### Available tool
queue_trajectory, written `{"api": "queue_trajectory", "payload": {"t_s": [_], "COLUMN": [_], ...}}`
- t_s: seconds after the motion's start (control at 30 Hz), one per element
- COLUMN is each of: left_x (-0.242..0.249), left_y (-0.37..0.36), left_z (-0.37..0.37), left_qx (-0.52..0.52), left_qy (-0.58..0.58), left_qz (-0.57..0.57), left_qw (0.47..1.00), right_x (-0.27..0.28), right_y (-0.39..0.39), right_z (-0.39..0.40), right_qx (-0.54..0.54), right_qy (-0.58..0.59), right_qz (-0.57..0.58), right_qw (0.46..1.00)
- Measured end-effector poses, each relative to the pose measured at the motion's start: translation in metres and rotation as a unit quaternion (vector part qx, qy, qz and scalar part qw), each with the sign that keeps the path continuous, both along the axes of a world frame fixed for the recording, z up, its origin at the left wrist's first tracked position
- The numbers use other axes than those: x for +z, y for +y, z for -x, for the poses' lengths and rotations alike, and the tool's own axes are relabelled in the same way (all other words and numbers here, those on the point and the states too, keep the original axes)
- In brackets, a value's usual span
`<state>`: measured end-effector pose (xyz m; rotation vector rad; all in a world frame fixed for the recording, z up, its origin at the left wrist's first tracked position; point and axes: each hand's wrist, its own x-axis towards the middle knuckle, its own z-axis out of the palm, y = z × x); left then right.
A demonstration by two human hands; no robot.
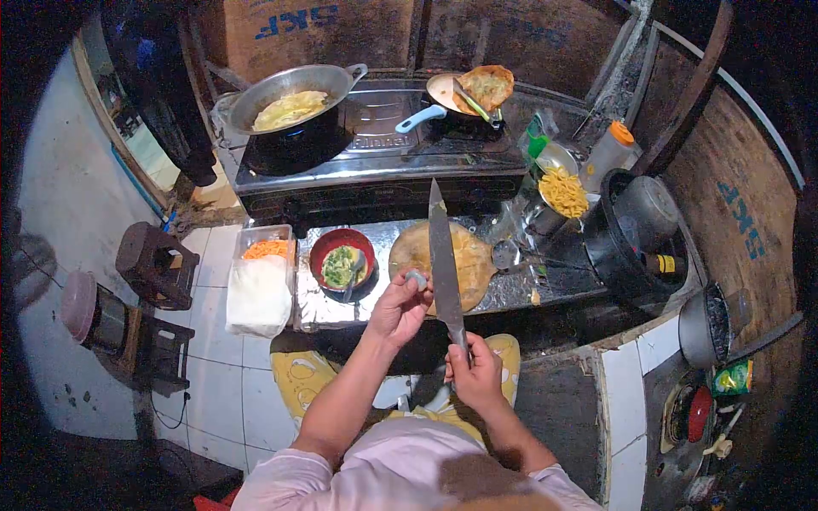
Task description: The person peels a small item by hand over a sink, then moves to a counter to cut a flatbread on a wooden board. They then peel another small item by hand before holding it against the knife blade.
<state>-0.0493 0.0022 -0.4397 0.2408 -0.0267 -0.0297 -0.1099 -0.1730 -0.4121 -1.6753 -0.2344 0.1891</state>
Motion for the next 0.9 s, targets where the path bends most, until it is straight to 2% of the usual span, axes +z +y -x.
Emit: {"api": "queue_trajectory", "payload": {"t_s": [0.17,0.27,0.5,0.9], "left_x": [0.012,-0.006,-0.015,0.014], "left_y": [-0.007,-0.003,-0.002,-0.007], "left_z": [0.003,0.0,0.0,0.006], "left_qx": [0.005,-0.023,-0.017,-0.003], "left_qy": [0.014,-0.023,-0.057,-0.008], "left_qz": [-0.01,0.01,0.037,-0.012], "left_qw": [1.0,0.999,0.998,1.0], "right_x": [-0.007,-0.001,-0.001,-0.002], "right_y": [0.003,0.004,0.003,0.002], "right_z": [-0.001,0.002,0.003,0.005], "right_qx": [0.004,-0.015,-0.017,-0.026], "right_qy": [-0.106,-0.061,-0.095,-0.118], "right_qz": [0.082,0.087,0.116,0.146], "right_qw": [0.991,0.994,0.988,0.982]}}
